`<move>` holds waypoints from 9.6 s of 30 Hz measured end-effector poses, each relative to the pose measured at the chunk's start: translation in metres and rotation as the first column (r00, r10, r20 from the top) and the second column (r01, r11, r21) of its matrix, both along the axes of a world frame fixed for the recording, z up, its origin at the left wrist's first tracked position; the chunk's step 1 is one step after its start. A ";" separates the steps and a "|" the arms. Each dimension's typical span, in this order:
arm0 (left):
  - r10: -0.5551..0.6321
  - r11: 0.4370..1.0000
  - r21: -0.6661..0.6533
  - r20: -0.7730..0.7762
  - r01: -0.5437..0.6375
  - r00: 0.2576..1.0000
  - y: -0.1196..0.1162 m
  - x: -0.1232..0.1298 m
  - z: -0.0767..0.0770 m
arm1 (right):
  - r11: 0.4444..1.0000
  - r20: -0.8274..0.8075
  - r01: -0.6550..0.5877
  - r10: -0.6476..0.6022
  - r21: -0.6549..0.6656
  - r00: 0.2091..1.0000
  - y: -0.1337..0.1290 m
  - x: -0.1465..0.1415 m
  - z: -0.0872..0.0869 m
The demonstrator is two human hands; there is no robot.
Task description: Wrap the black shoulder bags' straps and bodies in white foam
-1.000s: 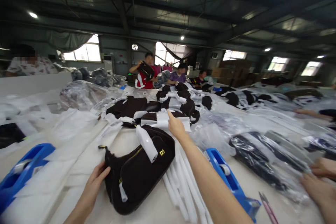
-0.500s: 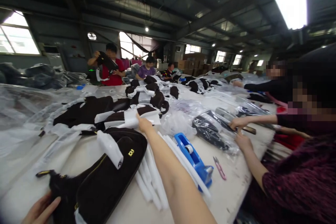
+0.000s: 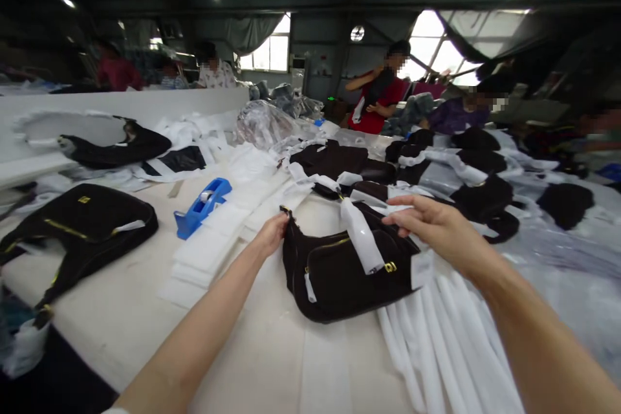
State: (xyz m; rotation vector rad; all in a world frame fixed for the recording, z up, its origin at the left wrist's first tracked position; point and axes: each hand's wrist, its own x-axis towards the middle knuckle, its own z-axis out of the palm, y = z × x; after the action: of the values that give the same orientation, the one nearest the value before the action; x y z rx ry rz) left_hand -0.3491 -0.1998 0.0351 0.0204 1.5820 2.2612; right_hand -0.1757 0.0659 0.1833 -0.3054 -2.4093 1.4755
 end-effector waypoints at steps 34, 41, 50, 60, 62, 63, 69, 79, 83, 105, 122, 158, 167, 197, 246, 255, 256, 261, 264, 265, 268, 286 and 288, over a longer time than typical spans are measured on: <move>0.103 0.914 -0.267 -0.576 -0.306 0.811 0.003 -0.011 0.022 | 0.899 -0.053 -0.262 0.299 0.350 0.953 -0.105 -0.175 -0.087; 0.141 0.917 -0.254 -0.517 -0.309 0.844 0.003 -0.005 0.026 | 0.930 -0.041 -0.355 0.360 0.098 0.932 -0.105 -0.178 -0.095; 0.190 0.933 -0.169 -0.519 -0.318 0.833 0.011 -0.004 0.017 | 0.925 0.042 -0.344 0.342 0.160 0.939 -0.100 -0.182 -0.103; 0.247 0.921 -0.113 -0.566 -0.372 0.786 0.018 -0.014 -0.006 | 0.916 0.039 -0.395 0.393 0.065 0.919 -0.100 -0.189 -0.108; 0.232 0.916 -0.118 -0.623 -0.383 0.747 0.018 -0.015 -0.008 | 0.915 0.047 -0.399 0.397 0.056 0.916 -0.100 -0.189 -0.108; 0.220 0.917 -0.122 -0.636 -0.379 0.740 0.018 -0.016 -0.008 | 0.916 0.050 -0.396 0.394 0.056 0.918 -0.100 -0.189 -0.107; 0.146 0.989 0.020 -0.335 -0.148 0.931 0.011 -0.023 -0.003 | 0.914 0.093 -0.387 0.378 0.119 0.921 -0.091 -0.182 -0.095; 0.053 0.993 0.116 -0.298 -0.019 0.953 -0.025 -0.030 0.020 | 0.809 -0.060 -0.437 0.497 0.393 0.866 -0.113 -0.184 -0.089; 0.041 0.999 0.006 -0.419 -0.042 0.907 -0.028 -0.031 0.020 | 0.747 -0.037 -0.490 0.564 0.449 0.825 -0.123 -0.189 -0.086; 0.163 0.983 0.045 -0.652 -0.177 0.740 -0.032 -0.036 0.017 | 0.681 0.088 -0.542 0.580 0.493 0.810 -0.135 -0.192 -0.078; 0.248 0.968 0.106 -0.534 -0.227 0.808 -0.028 -0.037 0.018 | 0.744 -0.148 -0.356 0.516 0.566 0.843 -0.142 -0.185 -0.092; 0.241 0.965 0.014 -0.424 -0.260 0.873 -0.014 -0.033 0.008 | 0.863 -0.083 -0.408 0.449 0.296 0.890 -0.136 -0.185 -0.102; 0.211 0.977 0.106 -0.325 -0.187 0.922 -0.014 -0.034 0.009 | 0.890 -0.079 -0.403 0.427 0.213 0.901 -0.137 -0.185 -0.102; 0.195 0.942 -0.127 -0.547 -0.311 0.814 -0.018 -0.033 0.011 | 0.734 -0.216 -0.124 0.351 0.668 0.911 -0.140 -0.192 -0.104; 0.157 0.887 0.450 -0.091 -0.100 0.983 -0.042 -0.044 0.008 | 0.416 0.196 -0.362 0.389 0.834 0.900 -0.160 -0.206 -0.068; 0.130 0.874 -0.295 -0.625 -0.387 0.770 -0.061 -0.038 0.037 | 0.659 0.063 -0.386 0.458 0.646 0.887 -0.157 -0.195 -0.089; 0.144 0.848 -0.302 -0.659 -0.435 0.738 -0.064 -0.036 0.040 | 0.739 0.014 -0.367 0.436 0.566 0.900 -0.151 -0.194 -0.093; 0.309 0.768 -0.127 -0.786 -0.628 0.536 -0.080 -0.021 0.070 | 0.934 0.049 -0.220 0.214 0.281 0.976 -0.112 -0.186 -0.107; 0.335 0.818 -0.007 -0.806 -0.575 0.487 -0.090 -0.002 0.093 | 0.947 0.121 -0.266 0.247 0.178 0.961 -0.104 -0.180 -0.110; 0.311 0.854 0.003 -0.804 -0.520 0.506 -0.093 0.005 0.100 | 0.948 0.131 -0.289 0.272 0.134 0.953 -0.105 -0.177 -0.110; 0.099 0.958 -0.103 -0.758 -0.268 0.645 -0.104 0.026 0.119 | 0.933 0.213 -0.359 0.355 -0.022 0.910 -0.118 -0.170 -0.108; -0.205 0.909 -0.414 -0.528 -0.040 0.824 -0.035 -0.020 0.042 | 0.861 0.037 -0.290 0.303 0.418 0.952 -0.137 -0.142 -0.109; -0.145 0.959 -0.283 -0.478 0.005 0.866 -0.027 -0.016 0.040 | 0.852 0.022 -0.250 0.270 0.460 0.963 -0.141 -0.139 -0.112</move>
State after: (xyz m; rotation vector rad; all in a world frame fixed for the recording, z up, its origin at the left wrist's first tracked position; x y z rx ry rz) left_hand -0.3650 -0.2269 0.0751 0.6274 2.0971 2.0534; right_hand -0.3142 -0.0750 0.0708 0.1683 -2.7465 0.9327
